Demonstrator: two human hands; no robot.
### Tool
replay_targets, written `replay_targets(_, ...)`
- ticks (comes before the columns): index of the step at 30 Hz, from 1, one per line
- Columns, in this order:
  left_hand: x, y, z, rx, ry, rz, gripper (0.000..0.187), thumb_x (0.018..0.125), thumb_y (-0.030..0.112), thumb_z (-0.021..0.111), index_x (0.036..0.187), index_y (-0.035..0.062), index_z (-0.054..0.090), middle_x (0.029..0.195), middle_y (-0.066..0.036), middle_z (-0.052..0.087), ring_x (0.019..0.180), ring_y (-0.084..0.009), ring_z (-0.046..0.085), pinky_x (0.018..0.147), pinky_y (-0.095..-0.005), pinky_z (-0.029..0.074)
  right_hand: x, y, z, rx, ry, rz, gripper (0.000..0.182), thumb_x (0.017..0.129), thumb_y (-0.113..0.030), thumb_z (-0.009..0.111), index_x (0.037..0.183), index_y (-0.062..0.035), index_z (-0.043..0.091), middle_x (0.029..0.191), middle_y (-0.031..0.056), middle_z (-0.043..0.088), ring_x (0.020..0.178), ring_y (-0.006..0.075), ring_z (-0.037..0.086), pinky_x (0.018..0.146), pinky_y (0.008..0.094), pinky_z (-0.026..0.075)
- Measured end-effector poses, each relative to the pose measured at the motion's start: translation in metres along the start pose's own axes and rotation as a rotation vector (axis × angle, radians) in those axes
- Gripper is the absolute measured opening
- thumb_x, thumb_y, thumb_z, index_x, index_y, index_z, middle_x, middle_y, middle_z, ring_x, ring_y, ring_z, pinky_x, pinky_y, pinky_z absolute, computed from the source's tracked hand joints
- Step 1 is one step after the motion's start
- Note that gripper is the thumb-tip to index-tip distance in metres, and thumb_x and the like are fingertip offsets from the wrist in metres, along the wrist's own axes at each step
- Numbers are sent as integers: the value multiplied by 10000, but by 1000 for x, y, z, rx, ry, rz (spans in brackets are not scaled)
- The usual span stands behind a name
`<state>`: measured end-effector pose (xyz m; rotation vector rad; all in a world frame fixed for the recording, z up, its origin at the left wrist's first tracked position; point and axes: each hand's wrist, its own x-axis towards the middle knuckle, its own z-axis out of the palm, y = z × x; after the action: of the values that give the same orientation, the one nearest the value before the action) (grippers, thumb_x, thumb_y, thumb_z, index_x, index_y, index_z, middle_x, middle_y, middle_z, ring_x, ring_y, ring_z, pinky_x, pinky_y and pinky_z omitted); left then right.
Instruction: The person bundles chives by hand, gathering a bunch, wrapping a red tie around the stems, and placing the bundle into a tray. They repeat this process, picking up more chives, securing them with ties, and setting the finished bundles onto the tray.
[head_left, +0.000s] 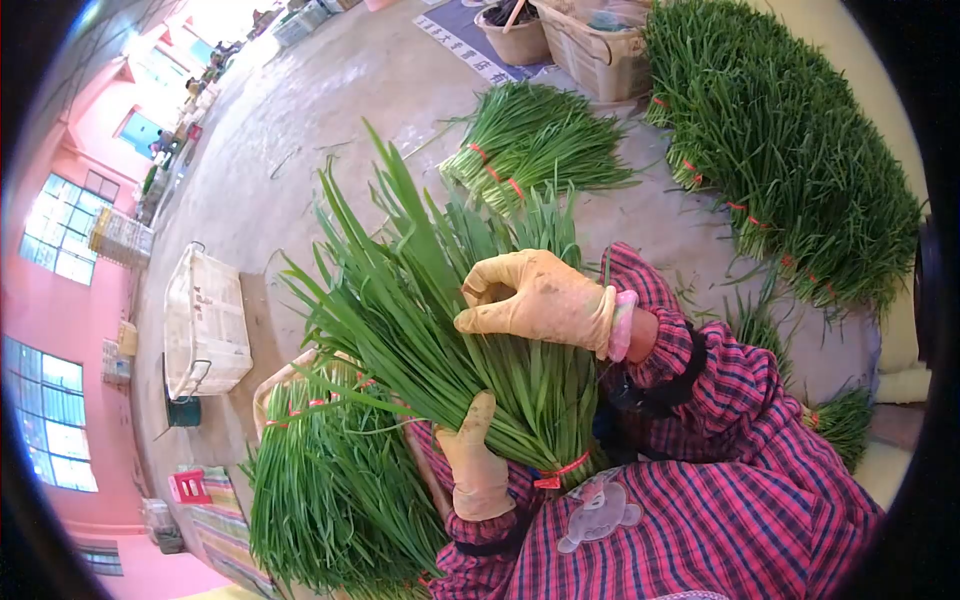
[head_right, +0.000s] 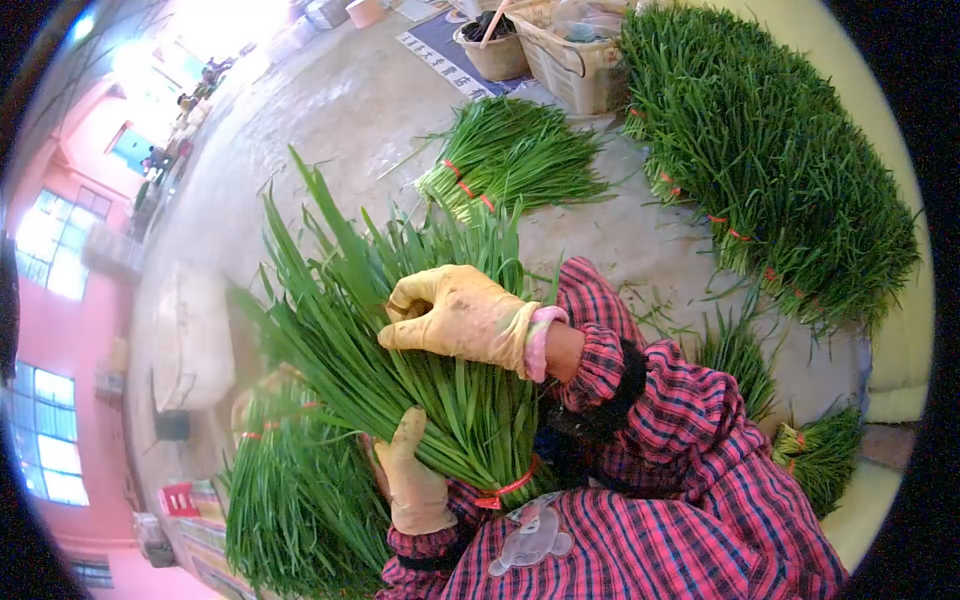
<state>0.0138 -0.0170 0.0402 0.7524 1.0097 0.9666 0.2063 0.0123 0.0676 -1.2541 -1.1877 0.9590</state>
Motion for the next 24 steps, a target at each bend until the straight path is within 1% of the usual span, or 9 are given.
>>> replay_targets(1, 1, -1, 0, -4, -2, -2, 463, 831, 0, 693, 1268, -20, 541, 1167, -80, 636, 977, -204, 643, 860, -352, 532, -1, 0, -2, -4, 1, 1, 318, 799, -304, 785, 856, -22, 647, 696, 44, 609, 634, 132, 563, 616, 307, 483)
replay_targets(3, 3, -3, 0, -67, -44, 31, 469, 827, 4, 696, 1269, -15, 540, 1162, -78, 636, 967, -202, 645, 864, -351, 532, -3, -8, -9, 203, -48, 281, 265, 835, -269, 769, 870, -41, 637, 699, 2, 583, 578, 84, 524, 548, 266, 446)
replay_targets(4, 4, -4, 0, -70, -44, 29, 469, 827, 4, 696, 1269, -15, 540, 1162, -78, 636, 967, -202, 645, 864, -351, 532, -3, -6, -9, 170, -64, 262, 230, 868, -251, 745, 873, -58, 619, 695, -13, 567, 523, 64, 489, 497, 239, 405)
replay_targets(8, 5, -5, -3, -72, -34, -24, 472, 832, 7, 694, 1276, -10, 535, 1158, -81, 637, 961, -198, 647, 852, -353, 537, -2, -8, -9, 166, -83, 282, 227, 876, -244, 737, 863, -57, 609, 697, -15, 567, 513, 68, 489, 494, 241, 405)
replay_targets(10, 6, -5, -3, -64, -39, -14, 470, 835, 9, 696, 1276, -9, 534, 1154, -82, 639, 960, -198, 647, 847, -354, 539, -1, -6, -8, 284, 14, 280, 219, 877, -230, 737, 861, -61, 598, 705, -21, 568, 514, 64, 506, 495, 235, 414)
replay_targets(17, 8, -6, -5, -18, -42, -7, 470, 830, 39, 734, 1260, -7, 552, 1133, -76, 651, 956, -195, 649, 834, -346, 538, 9, -3, -9, 240, 173, 211, 181, 872, -179, 729, 885, -50, 603, 752, -10, 608, 542, 67, 551, 522, 228, 450)
replay_targets(19, 9, -7, -5, -31, -43, -4, 476, 826, 43, 739, 1261, -5, 552, 1135, -76, 651, 956, -195, 649, 833, -344, 538, 16, -2, -14, 282, 196, 167, 185, 873, -170, 723, 946, -37, 618, 777, 1, 629, 554, 71, 560, 538, 227, 458)
replay_targets(20, 10, -7, -6, -26, -48, -12, 479, 824, 42, 741, 1261, -4, 553, 1136, -76, 650, 956, -195, 650, 831, -345, 539, 20, -2, -19, 268, 193, 151, 230, 870, -154, 726, 1026, -20, 623, 789, 11, 642, 568, 75, 568, 552, 225, 466)
replay_targets(24, 14, -18, -18, 69, -59, 37, 485, 816, 38, 744, 1261, -3, 555, 1136, -75, 651, 949, -193, 656, 826, -345, 543, 24, -15, -31, 204, 245, 69, 284, 867, -118, 726, 1103, 1, 622, 795, 33, 653, 588, 81, 580, 555, 222, 469)
